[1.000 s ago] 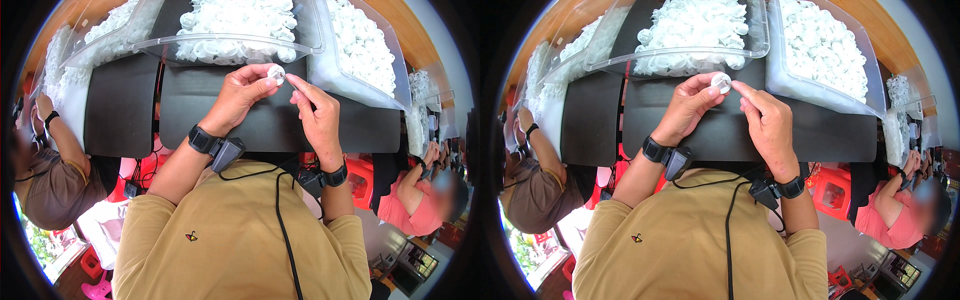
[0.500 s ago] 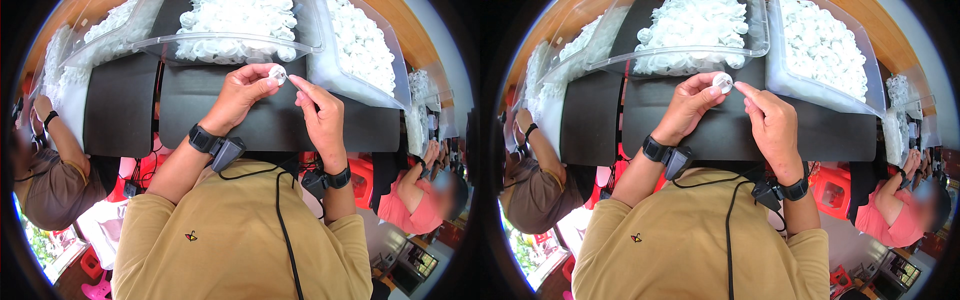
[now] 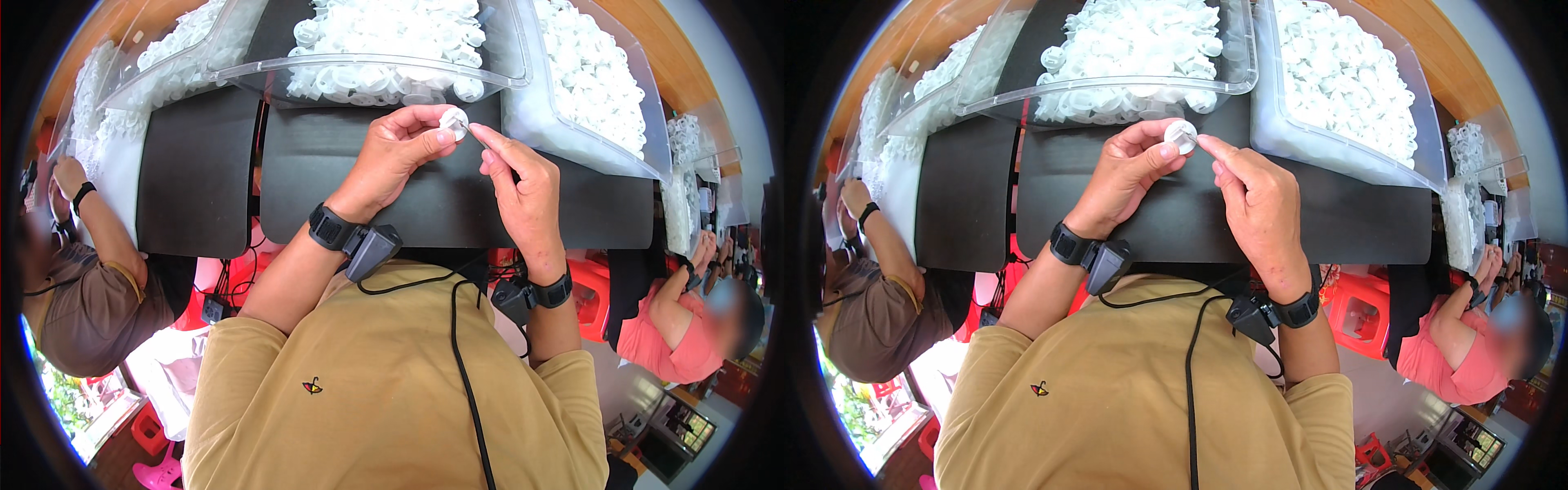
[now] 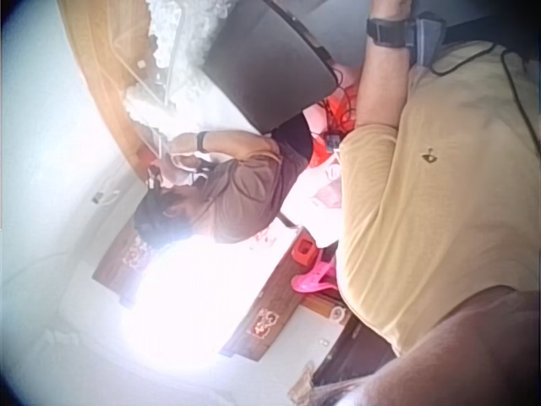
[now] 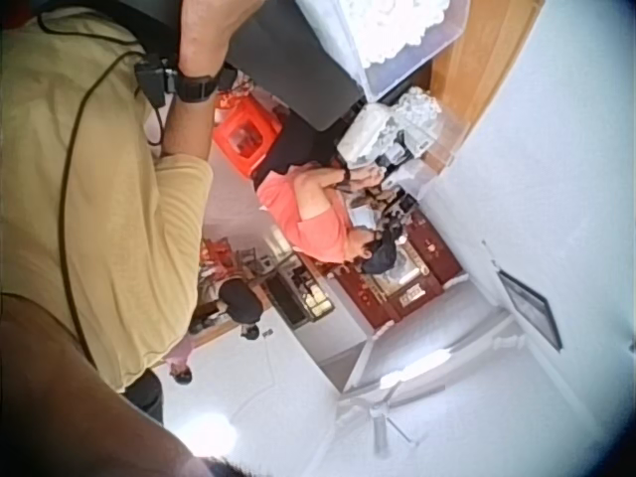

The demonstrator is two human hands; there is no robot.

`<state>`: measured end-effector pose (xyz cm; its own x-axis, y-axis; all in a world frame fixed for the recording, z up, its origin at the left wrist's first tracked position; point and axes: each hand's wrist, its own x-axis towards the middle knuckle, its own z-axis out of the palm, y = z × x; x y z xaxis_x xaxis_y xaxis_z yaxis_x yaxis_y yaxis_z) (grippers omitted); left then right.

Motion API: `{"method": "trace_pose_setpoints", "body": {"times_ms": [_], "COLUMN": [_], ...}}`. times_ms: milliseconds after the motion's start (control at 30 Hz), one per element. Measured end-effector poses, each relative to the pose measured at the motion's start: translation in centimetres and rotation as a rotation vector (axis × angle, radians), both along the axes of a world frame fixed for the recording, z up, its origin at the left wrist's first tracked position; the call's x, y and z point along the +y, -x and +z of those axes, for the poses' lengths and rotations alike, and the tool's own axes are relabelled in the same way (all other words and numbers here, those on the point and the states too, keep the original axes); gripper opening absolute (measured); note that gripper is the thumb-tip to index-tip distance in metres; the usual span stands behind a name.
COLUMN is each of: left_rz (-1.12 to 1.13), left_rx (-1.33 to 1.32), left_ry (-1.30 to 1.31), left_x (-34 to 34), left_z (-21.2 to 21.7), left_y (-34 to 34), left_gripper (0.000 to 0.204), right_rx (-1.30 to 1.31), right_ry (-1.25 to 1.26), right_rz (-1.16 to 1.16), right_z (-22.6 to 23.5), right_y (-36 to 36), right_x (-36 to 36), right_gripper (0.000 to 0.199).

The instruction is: Assembling or inspecting small plastic components using a handheld tool.

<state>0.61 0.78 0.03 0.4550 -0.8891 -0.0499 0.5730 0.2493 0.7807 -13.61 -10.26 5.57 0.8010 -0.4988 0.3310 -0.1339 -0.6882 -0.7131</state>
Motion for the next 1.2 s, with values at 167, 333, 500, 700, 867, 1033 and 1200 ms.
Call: {"method": "trace_pose_setpoints", "body": {"times_ms": [167,333,500,700,867,1033,1200], "left_rz": [0.009,0.008,0.003,0.014,0.021,0.024,0.026], "left_rx": [-0.035,-0.110,-0.217,-0.060,-0.048,-0.058,-0.050], "left_ry": [-0.011,-0.015,-0.029,-0.033,-0.016,-0.016,-0.022], "left_x": [-0.1,-0.2,-0.1,-0.3,-0.2,-0.2,-0.2], "left_z": [0.0,-0.1,0.0,0.1,-0.1,-0.1,0.1], "left_y": [0.0,0.1,0.3,0.1,0.1,0.1,0.1], "left_gripper": [0.032,0.033,0.034,0.033,0.034,0.034,0.034], "right_rx": [-0.012,0.083,0.181,0.163,0.158,0.163,0.146], "right_ry": [0.015,0.226,0.279,0.173,0.146,0.148,0.138], "right_rz": [-0.001,0.033,0.088,0.013,-0.007,-0.005,-0.003], "right_z": [0.1,1.2,3.1,2.7,2.3,2.2,2.0], "right_y": [0.0,0.3,0.4,0.6,0.2,0.1,0.1], "right_x": [0.0,-0.3,-0.4,-0.6,-0.2,0.0,0.1], "right_gripper": [0.033,0.030,0.030,0.031,0.032,0.031,0.030]}}
